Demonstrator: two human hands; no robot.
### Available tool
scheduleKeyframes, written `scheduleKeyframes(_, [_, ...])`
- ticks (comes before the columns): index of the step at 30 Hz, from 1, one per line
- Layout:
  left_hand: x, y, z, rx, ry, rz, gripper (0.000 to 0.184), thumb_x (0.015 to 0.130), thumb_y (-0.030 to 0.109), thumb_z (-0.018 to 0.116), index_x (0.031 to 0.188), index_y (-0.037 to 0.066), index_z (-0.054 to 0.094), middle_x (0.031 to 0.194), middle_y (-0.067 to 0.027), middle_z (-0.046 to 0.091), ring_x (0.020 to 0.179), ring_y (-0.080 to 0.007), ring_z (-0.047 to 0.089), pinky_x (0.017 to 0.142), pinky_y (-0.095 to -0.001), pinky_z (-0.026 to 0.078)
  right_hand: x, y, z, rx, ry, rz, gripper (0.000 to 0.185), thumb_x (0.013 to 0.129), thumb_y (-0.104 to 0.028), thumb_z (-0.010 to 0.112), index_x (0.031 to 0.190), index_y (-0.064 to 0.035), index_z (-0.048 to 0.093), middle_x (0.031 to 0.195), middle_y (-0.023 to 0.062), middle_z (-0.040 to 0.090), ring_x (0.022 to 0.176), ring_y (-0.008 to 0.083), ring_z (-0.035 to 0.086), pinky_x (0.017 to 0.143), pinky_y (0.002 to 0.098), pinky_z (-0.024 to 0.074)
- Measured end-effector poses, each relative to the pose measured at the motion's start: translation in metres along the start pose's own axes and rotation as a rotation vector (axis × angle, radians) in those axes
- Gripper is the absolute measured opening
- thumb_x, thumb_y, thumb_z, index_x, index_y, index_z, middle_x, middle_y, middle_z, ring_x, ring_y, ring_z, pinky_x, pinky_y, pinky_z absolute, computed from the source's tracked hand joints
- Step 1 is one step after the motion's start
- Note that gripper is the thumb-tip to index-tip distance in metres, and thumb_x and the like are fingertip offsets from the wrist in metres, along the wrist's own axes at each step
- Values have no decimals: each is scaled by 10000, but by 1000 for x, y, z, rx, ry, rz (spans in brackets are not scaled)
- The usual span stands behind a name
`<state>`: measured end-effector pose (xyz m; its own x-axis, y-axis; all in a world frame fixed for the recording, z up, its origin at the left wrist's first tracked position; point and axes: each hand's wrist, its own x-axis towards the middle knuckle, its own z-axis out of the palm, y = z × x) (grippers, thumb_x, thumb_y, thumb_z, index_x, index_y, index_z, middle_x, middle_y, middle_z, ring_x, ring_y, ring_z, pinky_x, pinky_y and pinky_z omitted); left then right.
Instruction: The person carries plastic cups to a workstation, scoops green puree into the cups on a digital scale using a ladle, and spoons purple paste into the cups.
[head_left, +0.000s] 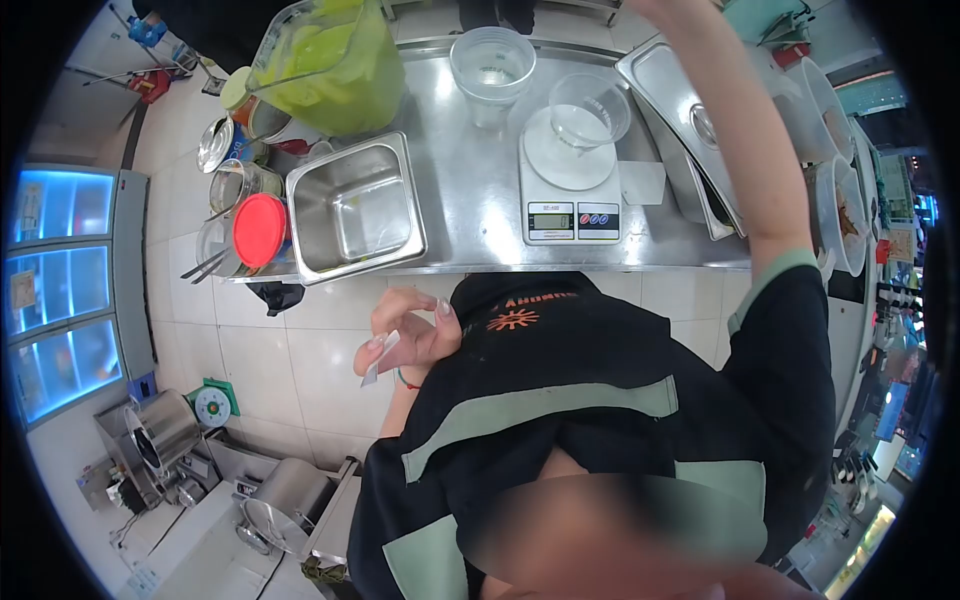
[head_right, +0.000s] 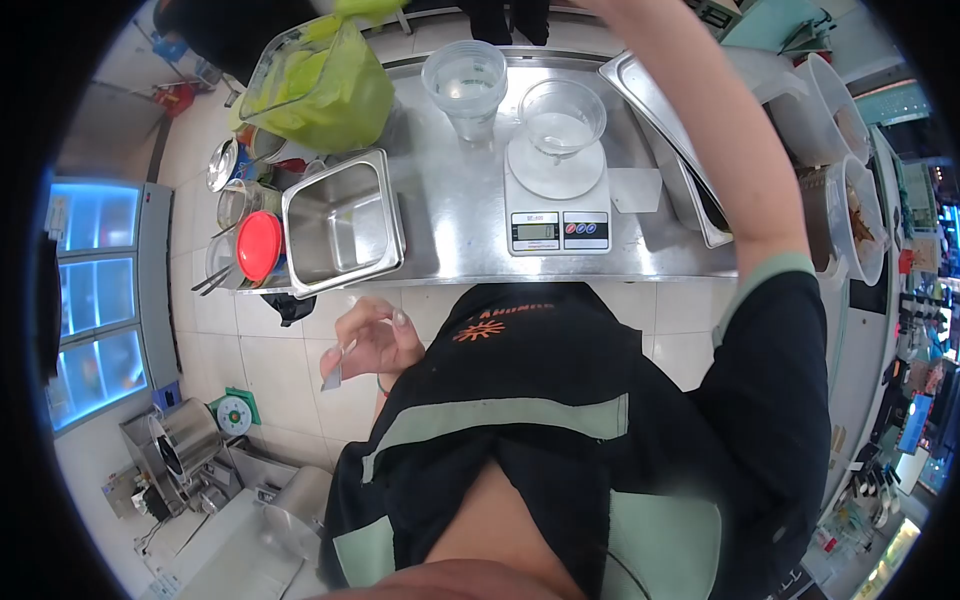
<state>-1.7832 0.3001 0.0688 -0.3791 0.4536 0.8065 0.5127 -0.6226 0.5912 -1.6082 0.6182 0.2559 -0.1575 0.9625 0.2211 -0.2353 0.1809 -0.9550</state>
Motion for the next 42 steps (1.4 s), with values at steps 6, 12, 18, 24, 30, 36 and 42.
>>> scheduleKeyframes(6, [8, -13, 28, -1, -299, -146, 589, 731, -15, 631, 1195, 65, 276, 963, -125, 518, 787, -185, 536, 706, -293, 470, -102, -23, -76, -364, 118, -235, 230, 897, -165, 524, 855, 23, 649, 638, 3, 566, 559, 61, 474, 539, 190, 366])
scheduleKeyframes(12, [37, -85, 123, -121, -186, -578, 737, 674, 44, 747, 1227, -40, 267, 1347, -212, 354, 1205, -286, 452, 1020, -420, 397, -167, -6, -109, -1196, -372, -747, 176, 837, -99, 625, 1009, -103, 663, 690, -14, 534, 665, 159, 522, 922, 369, 276])
scheduleKeyframes(18, [22, -190, 181, 151, -34, -539, 1015, 632, 150, 795, 1293, -104, 68, 1373, -257, 341, 1253, -383, 394, 1092, -442, 280, -187, 10, -108, -1238, -354, -911, 134, 821, -82, 638, 943, -94, 690, 658, -22, 517, 645, 144, 509, 906, 360, 283])
scheduleKeyframes(24, [28, -235, 191, 332, -360, -559, 1355, 573, 260, 884, 1291, -98, -207, 1338, -268, 408, 1263, -350, 406, 1099, -424, 280, -184, 28, -119, -705, 124, -429, 196, 936, -182, 549, 974, -49, 688, 657, -46, 520, 645, 69, 470, 726, 235, 339])
scheduleKeyframes(30, [59, -249, 226, 111, 33, -652, 1314, 564, 375, 873, 1330, -123, -71, 1338, -292, 414, 1294, -382, 345, 1121, -450, 186, -175, 37, -127, -264, 278, -127, 267, 955, -189, 504, 963, 13, 679, 698, -25, 543, 632, 39, 442, 589, 191, 327])
scheduleKeyframes(36, [80, -251, 270, 9, -50, -747, 1252, 561, 336, 855, 1314, -107, -42, 1216, -277, 525, 1135, -396, 513, 1049, -349, 331, -174, 43, -129, -171, 352, -19, 264, 943, -179, 504, 949, 22, 674, 692, -16, 535, 634, 43, 443, 586, 199, 318])
scheduleKeyframes(42, [51, -215, 253, 206, -58, -682, 1167, 568, 282, 866, 1260, -107, 11, 1186, -287, 525, 1090, -361, 545, 998, -355, 383, -182, 41, -136, -150, 327, -16, 281, 953, -201, 496, 964, 21, 668, 694, -22, 526, 633, 40, 435, 600, 199, 317])
